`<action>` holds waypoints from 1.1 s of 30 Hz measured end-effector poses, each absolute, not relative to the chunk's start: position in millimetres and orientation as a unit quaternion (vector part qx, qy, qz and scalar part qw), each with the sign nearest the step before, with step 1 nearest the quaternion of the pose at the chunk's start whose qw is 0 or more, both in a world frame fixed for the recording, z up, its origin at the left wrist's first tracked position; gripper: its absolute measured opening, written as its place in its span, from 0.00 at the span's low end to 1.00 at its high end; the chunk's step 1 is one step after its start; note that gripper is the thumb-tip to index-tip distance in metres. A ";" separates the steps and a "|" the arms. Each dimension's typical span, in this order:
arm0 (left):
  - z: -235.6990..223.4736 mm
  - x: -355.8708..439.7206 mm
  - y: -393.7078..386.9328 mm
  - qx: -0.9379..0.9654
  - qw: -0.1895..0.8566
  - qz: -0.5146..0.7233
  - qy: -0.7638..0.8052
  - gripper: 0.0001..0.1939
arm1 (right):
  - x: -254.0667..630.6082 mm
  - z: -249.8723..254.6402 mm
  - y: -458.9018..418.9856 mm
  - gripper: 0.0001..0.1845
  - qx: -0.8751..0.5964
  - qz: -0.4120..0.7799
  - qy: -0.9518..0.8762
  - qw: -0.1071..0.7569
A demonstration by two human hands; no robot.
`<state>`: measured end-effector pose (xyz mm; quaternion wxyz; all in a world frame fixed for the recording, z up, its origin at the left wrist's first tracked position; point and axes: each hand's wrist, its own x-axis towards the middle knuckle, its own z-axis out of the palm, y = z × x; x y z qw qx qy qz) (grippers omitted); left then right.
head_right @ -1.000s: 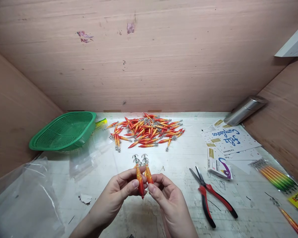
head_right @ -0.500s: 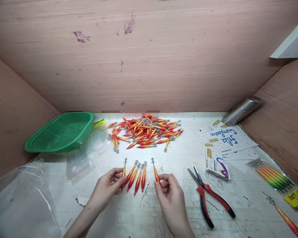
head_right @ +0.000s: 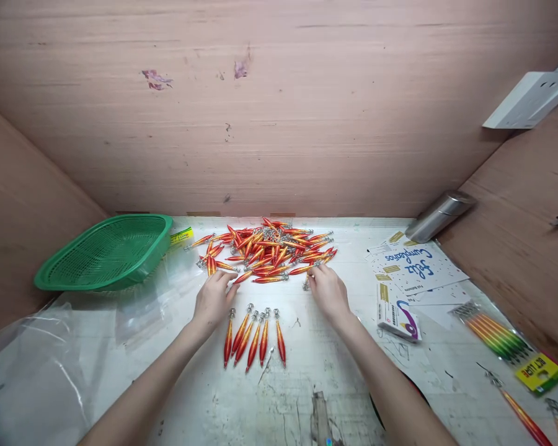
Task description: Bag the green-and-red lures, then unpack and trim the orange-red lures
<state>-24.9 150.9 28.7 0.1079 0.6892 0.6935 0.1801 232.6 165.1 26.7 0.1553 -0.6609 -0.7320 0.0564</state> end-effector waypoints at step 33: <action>39.3 -25.4 166.8 0.526 0.397 0.410 0.631 0.08 | 256.5 29.1 142.0 0.21 -0.592 0.285 -0.594 0.463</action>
